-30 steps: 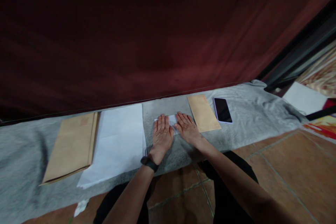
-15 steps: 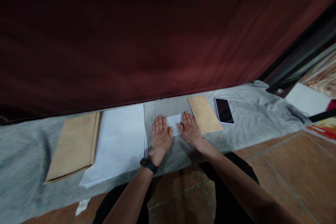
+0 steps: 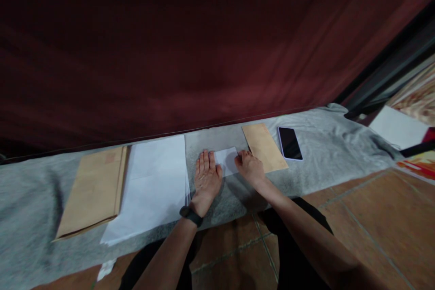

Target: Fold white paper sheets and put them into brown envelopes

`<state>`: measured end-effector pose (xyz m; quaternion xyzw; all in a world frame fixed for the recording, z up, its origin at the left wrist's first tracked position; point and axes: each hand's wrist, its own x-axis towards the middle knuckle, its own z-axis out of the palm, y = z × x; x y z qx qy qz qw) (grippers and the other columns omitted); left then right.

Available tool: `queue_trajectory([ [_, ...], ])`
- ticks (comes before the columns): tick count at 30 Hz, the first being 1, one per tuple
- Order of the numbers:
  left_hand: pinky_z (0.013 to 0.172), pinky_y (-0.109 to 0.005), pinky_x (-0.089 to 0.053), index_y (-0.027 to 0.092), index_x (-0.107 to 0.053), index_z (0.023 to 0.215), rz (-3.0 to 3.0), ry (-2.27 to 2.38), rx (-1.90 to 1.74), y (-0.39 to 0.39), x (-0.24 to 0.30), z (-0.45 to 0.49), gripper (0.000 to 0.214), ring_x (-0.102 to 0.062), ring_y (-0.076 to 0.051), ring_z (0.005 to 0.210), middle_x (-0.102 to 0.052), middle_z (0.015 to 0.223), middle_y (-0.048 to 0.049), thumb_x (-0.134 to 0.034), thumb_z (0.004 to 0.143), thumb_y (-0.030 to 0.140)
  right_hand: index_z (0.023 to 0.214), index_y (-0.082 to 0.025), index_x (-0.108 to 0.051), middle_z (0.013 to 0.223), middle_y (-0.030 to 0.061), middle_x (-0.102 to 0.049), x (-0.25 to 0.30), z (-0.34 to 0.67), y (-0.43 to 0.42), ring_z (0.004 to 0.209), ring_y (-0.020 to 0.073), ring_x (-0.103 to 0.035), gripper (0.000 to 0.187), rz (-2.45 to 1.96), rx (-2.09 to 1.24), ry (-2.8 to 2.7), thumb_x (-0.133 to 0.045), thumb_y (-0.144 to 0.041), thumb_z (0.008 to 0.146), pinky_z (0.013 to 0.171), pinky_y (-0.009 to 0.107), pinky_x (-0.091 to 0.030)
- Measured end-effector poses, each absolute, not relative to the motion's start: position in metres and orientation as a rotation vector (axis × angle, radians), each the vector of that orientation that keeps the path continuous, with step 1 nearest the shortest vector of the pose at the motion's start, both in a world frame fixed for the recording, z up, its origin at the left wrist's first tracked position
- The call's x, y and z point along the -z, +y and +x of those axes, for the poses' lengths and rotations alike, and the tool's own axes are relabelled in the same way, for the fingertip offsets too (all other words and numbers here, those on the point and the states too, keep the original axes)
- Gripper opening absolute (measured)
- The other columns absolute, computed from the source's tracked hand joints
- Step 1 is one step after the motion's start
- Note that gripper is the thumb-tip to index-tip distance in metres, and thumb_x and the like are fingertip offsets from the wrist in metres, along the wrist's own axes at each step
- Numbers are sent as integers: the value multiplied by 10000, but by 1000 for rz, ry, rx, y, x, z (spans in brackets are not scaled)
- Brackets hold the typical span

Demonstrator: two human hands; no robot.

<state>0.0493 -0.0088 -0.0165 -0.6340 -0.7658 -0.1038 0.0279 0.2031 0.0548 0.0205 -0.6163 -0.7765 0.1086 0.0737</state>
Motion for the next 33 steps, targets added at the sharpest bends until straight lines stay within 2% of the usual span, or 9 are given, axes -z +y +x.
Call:
queue_trajectory([
  [6,1232,-469,-243,43,-320,1536,-1957,-2361,286,-10,15,50,608,-231,-293,1521,-287,1622,-189,-358,977,278,1061,-187,-690,995,101,-761,-24,209,64,952,238,-713,284,-1912,-639,-2252,-476,-357,983,778,289,-484],
  [10,1229,-488,-246,34,-360,1516,-1972,-2371,340,-8,15,49,587,-257,-308,1511,-313,1608,-201,-353,983,278,814,-193,-696,793,53,-726,-21,211,70,798,205,-684,235,-1747,-919,-2105,-529,-310,931,684,264,-452],
  [13,1227,-524,-238,19,-391,1493,-2014,-2401,518,-5,9,47,569,-264,-320,1506,-350,1586,-220,-338,996,292,763,-199,-654,686,0,-655,-22,212,74,679,163,-623,228,-1569,-1026,-1973,-530,-316,914,595,236,-425],
  [18,1234,-489,-250,109,-357,1522,-2211,-2298,1256,-6,-12,49,586,-265,-263,1512,-346,1606,-166,-378,1008,389,851,-194,-634,681,-29,-590,-41,221,72,608,136,-545,248,-1102,-967,-1643,-529,-405,928,552,234,-413],
  [23,1202,-429,-323,241,-453,1474,-2194,-2398,2255,-17,-27,64,592,-363,-241,1470,-415,1584,-80,-518,949,507,1004,-206,-654,873,21,-660,-59,225,48,790,159,-625,219,-900,-727,-1824,-504,-363,983,696,263,-495],
  [25,1136,-417,-406,232,-576,1361,-1968,-2444,2736,-21,-29,67,564,-474,-265,1392,-551,1474,-88,-570,903,562,1143,-204,-642,1064,71,-683,-61,220,36,988,192,-644,273,-726,-705,-2009,-493,-380,997,846,313,-526],
  [28,1035,-383,-478,186,-702,1120,-1375,-2465,3287,-23,-31,66,476,-621,-264,1207,-717,1203,-83,-686,814,550,1342,-163,-562,1335,141,-608,-58,211,22,1259,236,-546,451,-471,-662,-2249,-457,-452,1012,1051,407,-468],
  [30,965,-349,-507,173,-715,1023,-945,-2528,3463,-22,-33,60,408,-668,-236,1098,-745,1077,-62,-755,759,481,1402,-163,-522,1407,139,-570,-55,205,18,1317,234,-504,480,-410,-627,-2308,-423,-444,1027,1100,434,-434],
  [33,827,-315,-540,169,-708,987,-578,-2624,3513,-16,-33,52,350,-700,-198,930,-748,982,-40,-775,726,392,1395,-219,-543,1395,97,-592,-49,201,20,1311,209,-517,398,-540,-599,-2253,-411,-319,1033,1106,434,-436],
])
